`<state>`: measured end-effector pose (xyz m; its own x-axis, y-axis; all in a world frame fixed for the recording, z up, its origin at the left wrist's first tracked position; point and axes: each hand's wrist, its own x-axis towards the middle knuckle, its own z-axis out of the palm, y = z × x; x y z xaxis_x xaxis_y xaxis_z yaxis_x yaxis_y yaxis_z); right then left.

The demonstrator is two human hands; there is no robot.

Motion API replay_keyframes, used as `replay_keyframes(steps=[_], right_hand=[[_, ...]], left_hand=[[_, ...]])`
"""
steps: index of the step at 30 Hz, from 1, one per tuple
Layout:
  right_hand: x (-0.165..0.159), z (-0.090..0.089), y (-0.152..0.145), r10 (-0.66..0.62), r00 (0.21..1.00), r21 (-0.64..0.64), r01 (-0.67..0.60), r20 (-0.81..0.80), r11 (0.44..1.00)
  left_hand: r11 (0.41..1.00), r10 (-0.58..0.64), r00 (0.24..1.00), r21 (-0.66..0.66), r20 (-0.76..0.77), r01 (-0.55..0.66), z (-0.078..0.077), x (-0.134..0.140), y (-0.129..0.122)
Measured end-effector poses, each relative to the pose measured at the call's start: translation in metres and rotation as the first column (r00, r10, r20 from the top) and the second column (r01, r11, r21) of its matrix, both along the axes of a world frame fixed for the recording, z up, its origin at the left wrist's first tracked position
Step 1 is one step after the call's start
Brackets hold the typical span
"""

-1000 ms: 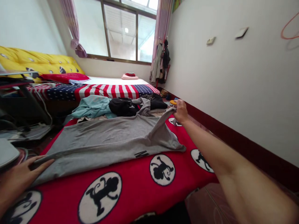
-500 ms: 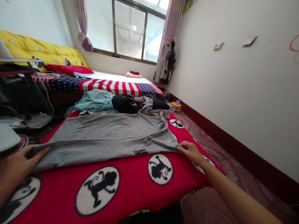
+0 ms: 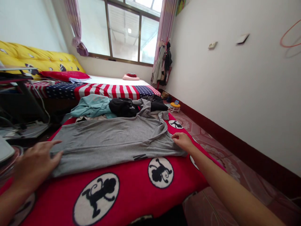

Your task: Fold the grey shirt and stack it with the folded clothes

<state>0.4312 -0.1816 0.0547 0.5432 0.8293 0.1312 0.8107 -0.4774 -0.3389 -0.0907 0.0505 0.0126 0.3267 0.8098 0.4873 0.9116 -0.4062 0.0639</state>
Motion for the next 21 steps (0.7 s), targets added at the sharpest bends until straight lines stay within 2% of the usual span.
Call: replay_keyframes(steps=[2,3,5,7,9,12,15,18,21], right_hand=[[-0.001,-0.005,0.021,-0.001,0.999,-0.018,0.0,-0.046,1.0],[0.0,-0.009,0.03,-0.012,0.998,-0.024,0.011,-0.059,1.0],[0.002,-0.014,0.046,-0.027,0.996,-0.026,0.025,-0.09,0.999],[0.007,-0.017,0.058,-0.02,0.992,-0.007,0.02,-0.123,1.0],[0.013,-0.017,0.067,-0.005,0.989,0.041,0.012,-0.15,0.999],[0.021,-0.017,0.076,-0.012,0.988,0.148,0.036,-0.156,0.988],[0.022,-0.022,0.078,-0.047,0.99,0.219,0.076,-0.134,0.973],[0.017,-0.028,0.072,-0.077,0.992,0.226,0.099,-0.102,0.969],[0.005,-0.027,0.062,-0.107,0.993,0.243,0.115,-0.046,0.963]], left_hand=[[0.978,-0.203,0.978,-0.043,0.058,0.205,0.009,0.043,-0.014],[0.941,-0.316,0.943,-0.09,0.099,0.325,0.01,0.064,-0.021],[0.864,-0.456,0.875,-0.153,0.164,0.479,0.003,0.101,-0.033],[0.795,-0.549,0.811,-0.174,0.2,0.581,-0.008,0.127,-0.044],[0.764,-0.586,0.778,-0.168,0.225,0.623,-0.019,0.142,-0.051],[0.766,-0.582,0.776,-0.158,0.241,0.623,-0.029,0.148,-0.057],[0.769,-0.585,0.779,-0.153,0.226,0.621,-0.031,0.147,-0.057],[0.77,-0.596,0.782,-0.145,0.181,0.621,-0.03,0.146,-0.057],[0.777,-0.596,0.788,-0.138,0.153,0.615,-0.03,0.148,-0.058]])
